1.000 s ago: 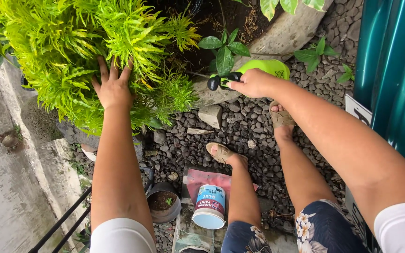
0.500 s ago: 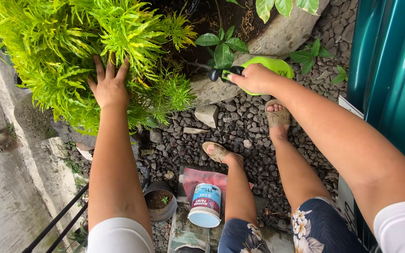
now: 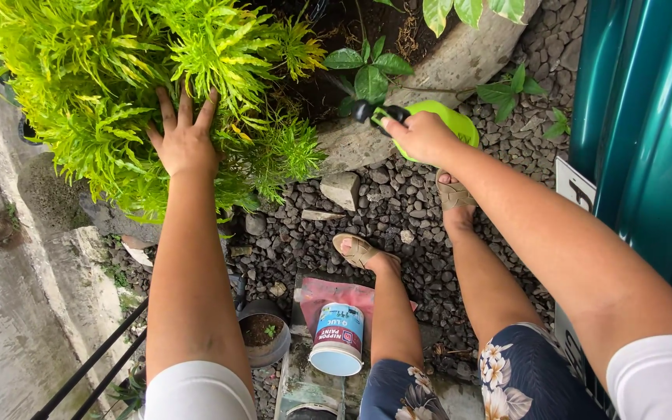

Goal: Watering various potted plants using a manual pressure spray bottle.

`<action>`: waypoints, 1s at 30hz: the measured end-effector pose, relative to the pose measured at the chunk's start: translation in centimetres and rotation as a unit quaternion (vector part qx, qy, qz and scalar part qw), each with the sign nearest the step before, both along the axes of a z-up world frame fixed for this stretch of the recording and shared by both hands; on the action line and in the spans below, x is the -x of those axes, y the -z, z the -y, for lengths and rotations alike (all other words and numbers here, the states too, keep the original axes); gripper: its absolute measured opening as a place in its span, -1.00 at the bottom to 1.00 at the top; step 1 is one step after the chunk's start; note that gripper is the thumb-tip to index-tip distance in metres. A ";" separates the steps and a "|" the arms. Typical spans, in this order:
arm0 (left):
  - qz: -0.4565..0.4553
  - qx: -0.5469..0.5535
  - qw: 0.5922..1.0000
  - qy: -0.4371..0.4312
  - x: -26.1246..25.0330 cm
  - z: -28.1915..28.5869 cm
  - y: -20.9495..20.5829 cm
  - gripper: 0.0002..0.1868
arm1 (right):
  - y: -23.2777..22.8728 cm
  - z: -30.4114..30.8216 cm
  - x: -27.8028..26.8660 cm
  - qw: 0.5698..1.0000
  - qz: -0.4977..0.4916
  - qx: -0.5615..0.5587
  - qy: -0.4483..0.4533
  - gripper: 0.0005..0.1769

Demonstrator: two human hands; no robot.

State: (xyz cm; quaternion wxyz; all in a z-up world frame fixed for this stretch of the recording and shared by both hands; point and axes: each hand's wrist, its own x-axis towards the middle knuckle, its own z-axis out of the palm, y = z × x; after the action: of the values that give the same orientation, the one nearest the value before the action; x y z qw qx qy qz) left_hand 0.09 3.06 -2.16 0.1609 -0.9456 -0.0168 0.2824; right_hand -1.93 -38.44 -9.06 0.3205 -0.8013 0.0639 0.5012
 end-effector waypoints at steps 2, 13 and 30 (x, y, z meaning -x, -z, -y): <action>0.000 -0.004 1.000 0.003 -0.3 0.7 -0.4 0.31 | 0.8 0.8 0.7 1.000 0.000 0.006 0.027 -0.20; 0.069 0.006 0.996 0.047 2.0 5.3 -0.4 0.05 | -3.1 3.0 5.2 0.952 -0.031 -0.161 0.258 -0.38; 0.277 0.640 0.630 -0.342 4.9 22.9 -9.5 -0.50 | -20.2 6.0 7.7 0.949 -0.028 -0.229 0.216 -0.42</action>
State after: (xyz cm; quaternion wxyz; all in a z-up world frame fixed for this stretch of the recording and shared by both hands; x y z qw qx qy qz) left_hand -4.80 -19.80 7.38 -0.6051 -0.7710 -0.1977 -0.0179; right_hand -9.62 -44.39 11.12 0.5941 -0.6587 0.1276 0.4437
